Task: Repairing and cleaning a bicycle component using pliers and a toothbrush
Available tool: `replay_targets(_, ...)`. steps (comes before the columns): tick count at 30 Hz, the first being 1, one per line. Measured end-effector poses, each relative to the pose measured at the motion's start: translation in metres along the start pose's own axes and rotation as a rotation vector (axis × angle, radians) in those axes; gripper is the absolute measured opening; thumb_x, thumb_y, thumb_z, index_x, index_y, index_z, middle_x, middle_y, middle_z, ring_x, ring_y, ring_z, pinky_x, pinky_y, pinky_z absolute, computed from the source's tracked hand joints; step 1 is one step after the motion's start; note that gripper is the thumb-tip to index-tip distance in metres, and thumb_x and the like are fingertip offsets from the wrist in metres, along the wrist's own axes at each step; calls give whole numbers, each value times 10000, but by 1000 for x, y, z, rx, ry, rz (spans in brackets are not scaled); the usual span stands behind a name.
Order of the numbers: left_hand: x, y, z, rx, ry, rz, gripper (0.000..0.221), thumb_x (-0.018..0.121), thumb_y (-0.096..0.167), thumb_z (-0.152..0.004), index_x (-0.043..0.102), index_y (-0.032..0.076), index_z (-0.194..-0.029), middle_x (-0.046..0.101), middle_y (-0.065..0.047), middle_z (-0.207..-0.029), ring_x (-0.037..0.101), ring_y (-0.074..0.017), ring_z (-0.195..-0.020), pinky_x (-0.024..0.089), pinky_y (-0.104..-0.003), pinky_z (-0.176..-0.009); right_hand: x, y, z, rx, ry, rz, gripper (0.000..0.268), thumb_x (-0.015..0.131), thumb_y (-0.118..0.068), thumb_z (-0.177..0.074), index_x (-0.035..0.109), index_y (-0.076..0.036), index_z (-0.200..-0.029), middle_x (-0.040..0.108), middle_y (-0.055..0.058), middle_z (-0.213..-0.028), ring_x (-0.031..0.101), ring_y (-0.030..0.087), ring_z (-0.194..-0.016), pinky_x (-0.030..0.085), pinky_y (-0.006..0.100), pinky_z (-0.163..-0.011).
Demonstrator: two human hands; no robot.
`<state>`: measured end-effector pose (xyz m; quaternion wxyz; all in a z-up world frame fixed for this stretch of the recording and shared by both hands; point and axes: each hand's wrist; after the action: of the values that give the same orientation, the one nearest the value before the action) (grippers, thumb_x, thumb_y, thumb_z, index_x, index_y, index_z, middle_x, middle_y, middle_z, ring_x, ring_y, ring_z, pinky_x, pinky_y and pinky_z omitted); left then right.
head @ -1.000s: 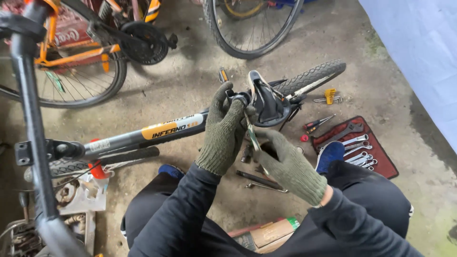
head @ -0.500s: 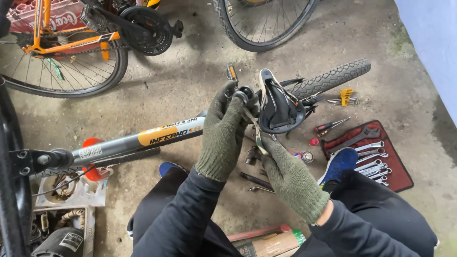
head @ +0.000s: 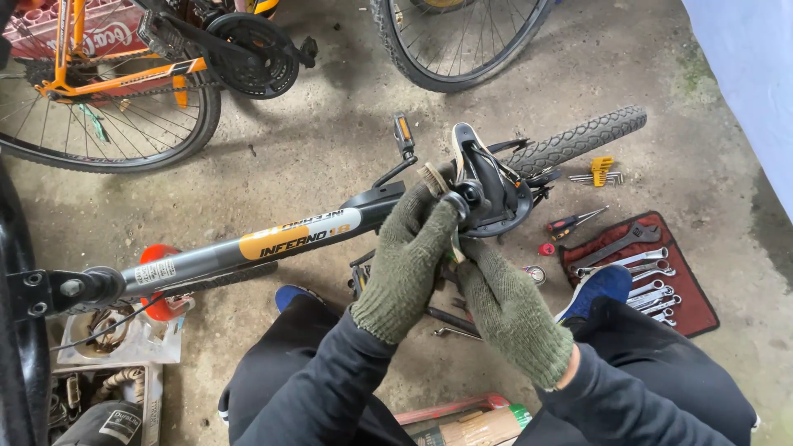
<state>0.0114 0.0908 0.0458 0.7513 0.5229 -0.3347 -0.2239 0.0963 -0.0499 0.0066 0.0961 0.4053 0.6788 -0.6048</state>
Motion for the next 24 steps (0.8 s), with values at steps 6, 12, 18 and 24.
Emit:
replay_targets(6, -12, -3, 0, 108, -30, 214, 529, 559, 189, -989, 453, 23, -1480, 638, -154, -1196, 570, -110, -822, 496, -210, -659, 7, -13, 11, 310, -43, -216, 323, 549, -94, -945, 642, -17, -1244, 736, 75, -987, 680, 164, -783, 560, 282, -672)
replay_targets(12, -5, 3, 6, 92, -55, 20, 531, 577, 174, -971, 482, 73, -1484, 662, -90, -1040, 593, -96, -748, 486, -198, -581, 4, -21, -2, 252, 4, -265, 397, 516, -46, -954, 577, -9, -1344, 713, 76, -896, 634, 146, -683, 515, 276, -581)
replay_targets(18, -9, 4, 5, 214, -36, 57, 527, 522, 200, -1004, 432, 8, -1487, 612, -178, -1346, 624, -194, -1108, 535, -304, -939, 7, -12, 9, 249, 10, -137, 371, 571, -80, -925, 623, -16, -1286, 781, 90, -947, 734, 183, -710, 568, 298, -606)
replay_targets(24, -5, -4, 3, 103, -43, -2, 528, 538, 233, -999, 492, 48, -1492, 658, -57, -986, 505, -44, -635, 419, -169, -515, 13, -10, 15, 385, 34, -134, 336, 582, -108, -935, 642, -38, -1258, 752, 76, -840, 692, 173, -632, 541, 300, -541)
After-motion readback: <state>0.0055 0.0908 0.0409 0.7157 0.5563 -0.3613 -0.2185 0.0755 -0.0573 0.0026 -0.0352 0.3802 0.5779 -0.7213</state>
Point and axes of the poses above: each hand's wrist, its own z-axis away from the middle knuckle, its own x-axis out of the palm, y = z × x
